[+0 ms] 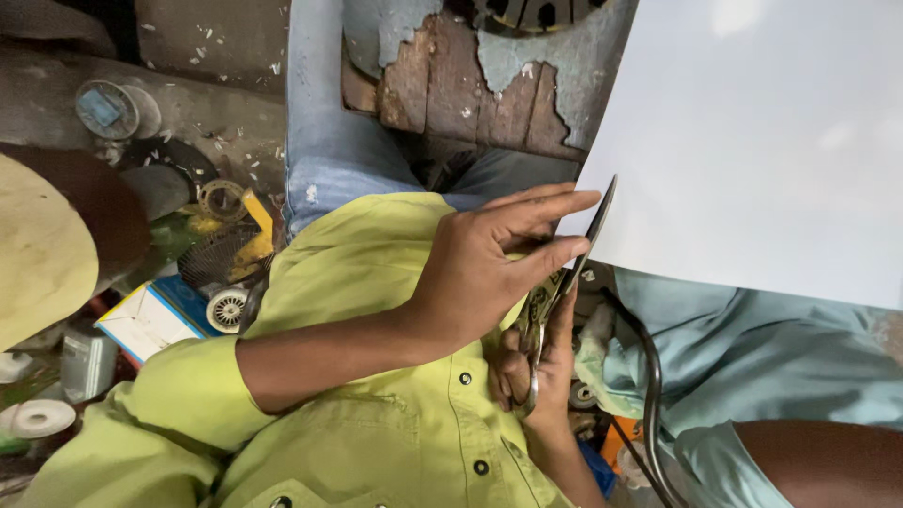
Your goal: The person assembles motor stator components by cutting white insulating strips with scissors and inserting them into the slots of a copper-wound stator. They use a screwdriver to adjust the copper windings and repeatedly cut and place the strips to insulate the coils.
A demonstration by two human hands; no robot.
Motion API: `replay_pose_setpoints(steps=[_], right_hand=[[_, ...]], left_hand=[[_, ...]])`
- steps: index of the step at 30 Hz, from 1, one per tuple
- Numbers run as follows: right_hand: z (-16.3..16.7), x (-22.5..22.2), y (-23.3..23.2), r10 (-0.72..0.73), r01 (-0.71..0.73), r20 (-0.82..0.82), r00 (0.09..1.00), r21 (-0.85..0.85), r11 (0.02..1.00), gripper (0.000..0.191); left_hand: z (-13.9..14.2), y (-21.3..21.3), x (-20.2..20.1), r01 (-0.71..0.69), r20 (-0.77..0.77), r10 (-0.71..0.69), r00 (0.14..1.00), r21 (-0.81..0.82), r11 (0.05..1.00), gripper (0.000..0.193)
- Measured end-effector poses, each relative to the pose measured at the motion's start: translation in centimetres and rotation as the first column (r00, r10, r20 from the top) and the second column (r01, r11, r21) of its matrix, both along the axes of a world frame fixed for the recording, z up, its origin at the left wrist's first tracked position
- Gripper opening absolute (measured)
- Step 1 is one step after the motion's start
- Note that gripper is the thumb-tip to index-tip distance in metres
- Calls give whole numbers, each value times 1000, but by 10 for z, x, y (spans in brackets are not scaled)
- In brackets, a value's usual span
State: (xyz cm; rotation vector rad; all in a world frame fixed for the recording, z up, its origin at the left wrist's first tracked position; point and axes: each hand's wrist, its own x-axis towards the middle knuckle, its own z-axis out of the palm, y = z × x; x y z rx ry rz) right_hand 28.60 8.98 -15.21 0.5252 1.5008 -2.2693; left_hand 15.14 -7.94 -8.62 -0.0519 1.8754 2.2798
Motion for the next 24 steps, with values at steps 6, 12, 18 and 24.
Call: replay_pose_setpoints(steps=[6, 12, 18, 24], right_hand=[[5, -7, 0, -26, 21, -83, 996, -71, 997, 110], [8, -23, -4, 40, -25, -236, 971, 64, 998, 101], [14, -24, -4, -35, -14, -192, 981, -248, 969, 90], [14, -21, -6, -3, 1, -96, 995, -16, 1000, 107]], left_hand=[[5, -4, -6, 63, 34, -66, 997, 68, 996, 53], [11, -9, 0, 127, -20, -127, 992, -36, 991, 71], [15, -10, -1, 147, 0, -147, 989, -1, 989, 72], [16, -8, -1, 149, -1, -149, 989, -10, 989, 69]])
